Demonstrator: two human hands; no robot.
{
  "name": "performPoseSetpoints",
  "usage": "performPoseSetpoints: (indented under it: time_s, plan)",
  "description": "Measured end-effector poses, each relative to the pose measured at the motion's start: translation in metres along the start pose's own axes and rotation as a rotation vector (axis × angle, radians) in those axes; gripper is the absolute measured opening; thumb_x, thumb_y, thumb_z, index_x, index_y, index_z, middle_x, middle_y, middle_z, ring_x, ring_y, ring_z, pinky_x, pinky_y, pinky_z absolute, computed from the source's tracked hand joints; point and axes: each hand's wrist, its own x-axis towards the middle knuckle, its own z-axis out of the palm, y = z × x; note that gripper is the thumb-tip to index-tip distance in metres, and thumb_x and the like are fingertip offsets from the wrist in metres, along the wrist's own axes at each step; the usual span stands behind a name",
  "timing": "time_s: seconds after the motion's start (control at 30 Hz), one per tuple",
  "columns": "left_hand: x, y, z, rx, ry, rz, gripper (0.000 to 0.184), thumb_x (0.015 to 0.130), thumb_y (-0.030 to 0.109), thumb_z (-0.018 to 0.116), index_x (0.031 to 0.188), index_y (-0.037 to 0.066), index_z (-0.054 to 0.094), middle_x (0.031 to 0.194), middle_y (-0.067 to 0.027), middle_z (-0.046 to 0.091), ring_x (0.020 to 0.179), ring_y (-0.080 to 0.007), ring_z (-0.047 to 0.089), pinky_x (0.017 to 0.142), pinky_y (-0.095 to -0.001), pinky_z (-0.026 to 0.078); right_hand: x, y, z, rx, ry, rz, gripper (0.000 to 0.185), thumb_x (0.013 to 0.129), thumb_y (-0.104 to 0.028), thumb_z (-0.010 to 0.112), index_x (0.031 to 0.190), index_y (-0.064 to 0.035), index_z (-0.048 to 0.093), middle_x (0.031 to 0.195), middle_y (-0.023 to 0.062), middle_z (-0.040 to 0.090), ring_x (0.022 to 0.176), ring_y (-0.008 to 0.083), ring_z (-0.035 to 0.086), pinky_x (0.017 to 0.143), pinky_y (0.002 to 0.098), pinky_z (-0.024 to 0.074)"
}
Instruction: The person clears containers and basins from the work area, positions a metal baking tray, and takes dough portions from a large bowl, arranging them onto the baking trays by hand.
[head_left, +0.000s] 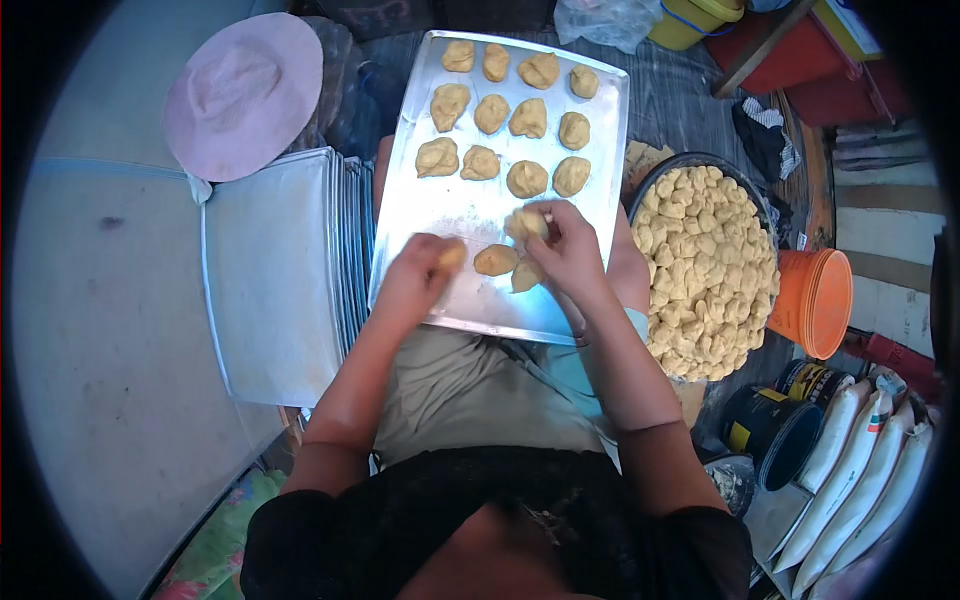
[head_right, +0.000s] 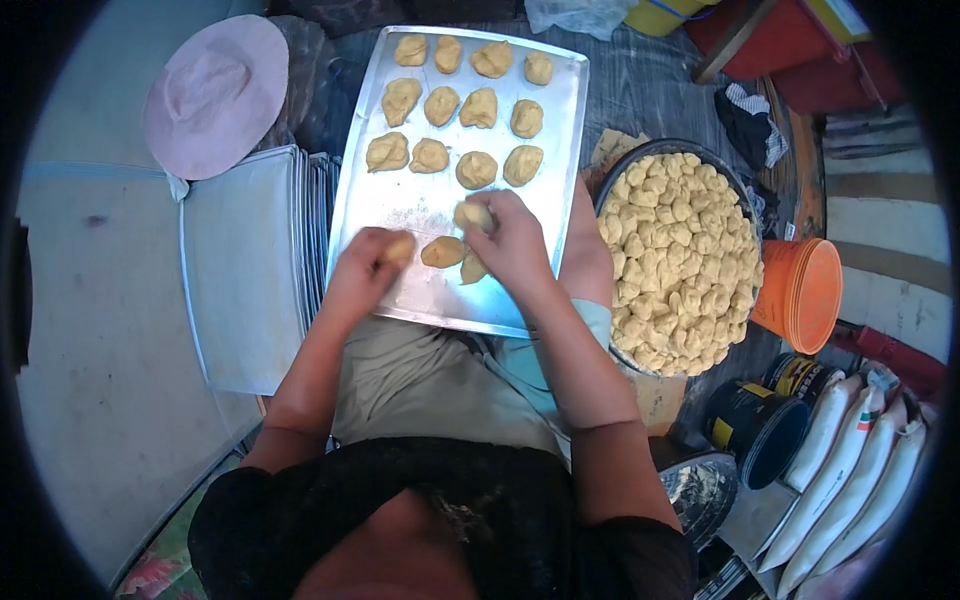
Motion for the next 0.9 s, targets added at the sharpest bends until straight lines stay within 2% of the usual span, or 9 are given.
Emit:
performPoseSetpoints:
  time_s: [0.1, 0.13, 0.23, 0.33, 0.47, 0.57, 0.67, 0.77, 0.9]
  plan:
    - [0.009, -0.004, 0.0, -0.018, 0.498, -0.118, 0.038, 0.082, 0.006, 0.073, 0.118, 0.001, 0.062, 0.116, -0.0187, 0.058, 0.097, -0.0313, 0.062, 0.083, -0.0356, 0.052, 0.017, -0.012, 0.036, -0.052, -0.035, 0.209, 0.029, 0.08, -0.022, 0.076, 0.098, -0.0048, 0.062, 0.099, 0.013, 0.063, 0.081, 0.028, 0.066, 0.062, 0.0376, 0.0519]
    - [0.013, -0.006, -0.002, -0.001, 0.481, -0.077, 0.037, 0.084, 0.008, 0.072, 0.119, 0.001, 0.062, 0.116, -0.0191, 0.058, 0.096, -0.0309, 0.061, 0.081, -0.0355, 0.053, 0.021, -0.016, 0.043, -0.354, -0.197, 0.058, 0.036, 0.078, -0.03, 0.078, 0.1, -0.0076, 0.06, 0.097, 0.0101, 0.064, 0.085, 0.0276, 0.065, 0.068, 0.0396, 0.0497]
    - [0.016, -0.017, -0.002, 0.005, 0.374, 0.006, 0.034, 0.086, 0.011, 0.069, 0.118, 0.002, 0.063, 0.115, -0.0168, 0.059, 0.101, -0.0351, 0.059, 0.086, -0.0395, 0.051, 0.0, -0.029, 0.055, -0.689, -0.08, -0.301, 0.036, 0.077, -0.028, 0.076, 0.105, -0.0101, 0.062, 0.093, 0.0094, 0.066, 0.091, 0.0311, 0.062, 0.083, 0.0402, 0.0455]
    - [0.019, -0.015, -0.005, 0.199, 0.349, 0.099, 0.028, 0.088, 0.013, 0.066, 0.114, 0.005, 0.066, 0.117, -0.0145, 0.06, 0.106, -0.0341, 0.058, 0.09, -0.0419, 0.047, -0.022, -0.011, 0.036, -0.788, -0.241, -0.406, 0.04, 0.079, -0.029, 0.074, 0.111, -0.0109, 0.059, 0.091, 0.0102, 0.067, 0.085, 0.0324, 0.063, 0.08, 0.0401, 0.0451]
    - [0.022, 0.021, 0.004, 0.501, 0.404, 0.232, 0.026, 0.085, 0.012, 0.065, 0.11, 0.011, 0.07, 0.118, -0.0104, 0.062, 0.109, -0.0267, 0.059, 0.095, -0.0402, 0.04, -0.011, -0.003, 0.014, -0.533, -0.063, 0.027, 0.049, 0.079, -0.037, 0.075, 0.114, -0.0082, 0.057, 0.089, 0.0149, 0.069, 0.076, 0.0341, 0.064, 0.079, 0.0419, 0.0429]
    - [0.028, 0.009, 0.03, 0.462, 0.266, 0.295, 0.031, 0.08, 0.01, 0.067, 0.111, 0.014, 0.07, 0.119, -0.0059, 0.063, 0.111, -0.0229, 0.059, 0.098, -0.0391, 0.034, -0.01, 0.004, 0.01, -0.629, 0.011, -0.031, 0.051, 0.077, -0.04, 0.076, 0.109, -0.005, 0.056, 0.097, 0.0137, 0.065, 0.09, 0.0317, 0.063, 0.08, 0.0421, 0.0415]
    - [0.033, 0.006, 0.033, 0.435, 0.192, 0.321, 0.035, 0.077, 0.007, 0.066, 0.112, 0.013, 0.068, 0.123, -0.0036, 0.063, 0.116, -0.0215, 0.058, 0.1, -0.0416, 0.033, -0.035, -0.009, 0.0, -0.662, 0.171, -0.226, 0.045, 0.077, -0.032, 0.077, 0.107, -0.0056, 0.057, 0.107, 0.0146, 0.058, 0.095, 0.0331, 0.061, 0.08, 0.0437, 0.0441]
    - [0.028, 0.011, 0.03, 0.466, 0.239, 0.329, 0.033, 0.081, 0.008, 0.064, 0.114, 0.013, 0.067, 0.127, -0.0067, 0.061, 0.12, -0.0234, 0.055, 0.101, -0.0429, 0.032, -0.059, 0.013, -0.015, -0.486, -0.081, -0.023, 0.039, 0.075, -0.021, 0.077, 0.106, -0.0058, 0.057, 0.112, 0.0157, 0.052, 0.093, 0.0357, 0.06, 0.079, 0.0444, 0.0476]
    - [0.024, 0.016, 0.023, 0.405, 0.548, 0.133, 0.031, 0.089, 0.014, 0.062, 0.119, 0.012, 0.066, 0.125, -0.0125, 0.06, 0.12, -0.0284, 0.054, 0.103, -0.0467, 0.028, -0.039, 0.029, -0.031, -0.384, 0.216, -0.173, 0.03, 0.078, -0.009, 0.072, 0.104, -0.0038, 0.058, 0.104, 0.0161, 0.054, 0.092, 0.0374, 0.059, 0.076, 0.044, 0.0503]
